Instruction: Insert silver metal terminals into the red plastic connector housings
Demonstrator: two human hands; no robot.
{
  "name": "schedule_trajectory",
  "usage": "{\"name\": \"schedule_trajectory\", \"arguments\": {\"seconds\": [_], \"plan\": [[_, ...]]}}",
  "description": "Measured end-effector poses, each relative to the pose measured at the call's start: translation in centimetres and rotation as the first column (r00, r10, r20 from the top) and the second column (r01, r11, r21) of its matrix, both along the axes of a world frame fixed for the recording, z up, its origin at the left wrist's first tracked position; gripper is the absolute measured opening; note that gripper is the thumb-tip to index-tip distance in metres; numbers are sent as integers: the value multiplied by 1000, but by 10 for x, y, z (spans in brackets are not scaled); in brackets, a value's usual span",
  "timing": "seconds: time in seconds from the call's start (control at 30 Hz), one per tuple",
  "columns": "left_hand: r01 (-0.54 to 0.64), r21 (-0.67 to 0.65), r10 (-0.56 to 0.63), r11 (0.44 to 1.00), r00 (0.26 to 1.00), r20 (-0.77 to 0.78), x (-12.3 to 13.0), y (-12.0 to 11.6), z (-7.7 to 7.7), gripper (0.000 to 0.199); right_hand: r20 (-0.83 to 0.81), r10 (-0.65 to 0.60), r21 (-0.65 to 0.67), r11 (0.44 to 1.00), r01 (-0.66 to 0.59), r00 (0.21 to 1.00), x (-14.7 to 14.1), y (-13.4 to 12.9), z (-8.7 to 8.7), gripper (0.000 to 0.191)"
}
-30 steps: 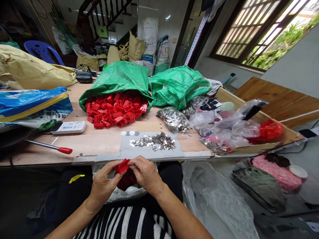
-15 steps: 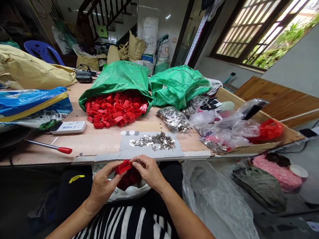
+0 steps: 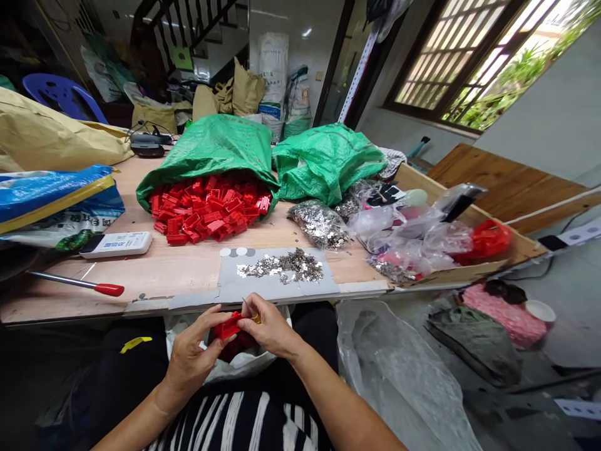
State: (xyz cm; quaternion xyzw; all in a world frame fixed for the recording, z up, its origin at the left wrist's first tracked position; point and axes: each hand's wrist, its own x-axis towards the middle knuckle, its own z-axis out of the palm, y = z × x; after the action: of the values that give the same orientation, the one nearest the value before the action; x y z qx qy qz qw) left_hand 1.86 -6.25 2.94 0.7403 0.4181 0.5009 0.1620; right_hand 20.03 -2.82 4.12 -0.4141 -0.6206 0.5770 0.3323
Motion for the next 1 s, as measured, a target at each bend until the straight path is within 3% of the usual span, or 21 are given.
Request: {"name": "schedule_trajectory", "arguments": {"seconds": [0.17,0.4,0.57,0.73,0.8,0.9,0.97,1.0], "plan": [[1,-43,0,999,1000,17,3,-1,-1,28,-82,-5,-78,997,-1,997,4,-4,-7,30],[43,-114,-37,993,998,53,3,-4,-4,28,-226,13,-260,963,-73,974,7,-11,-2,37],[135,-155,-120,979,988,101,0,-3,-11,31,-258,-5,-352,932,-89,966,10,-12,-6,42],[259,-216,-204,941,947,247,-3,-3,-18,31,-322,-11,-436,890,-137,947,13,-15,-8,49],[280,-287,-185,916,930,316,-4,-4,-18,29,-304,35,-423,890,-168,952,14,-13,-4,49],[260,-434,-29,863,882,471,-4,-6,-16,24,-166,157,-327,923,-205,974,16,1,7,42],[270,-502,81,821,817,571,-3,-6,-11,24,45,118,-158,981,-109,992,15,17,14,28],[287,-524,114,802,788,606,-3,-6,-8,25,178,33,-22,999,-30,983,14,26,16,20]]}}
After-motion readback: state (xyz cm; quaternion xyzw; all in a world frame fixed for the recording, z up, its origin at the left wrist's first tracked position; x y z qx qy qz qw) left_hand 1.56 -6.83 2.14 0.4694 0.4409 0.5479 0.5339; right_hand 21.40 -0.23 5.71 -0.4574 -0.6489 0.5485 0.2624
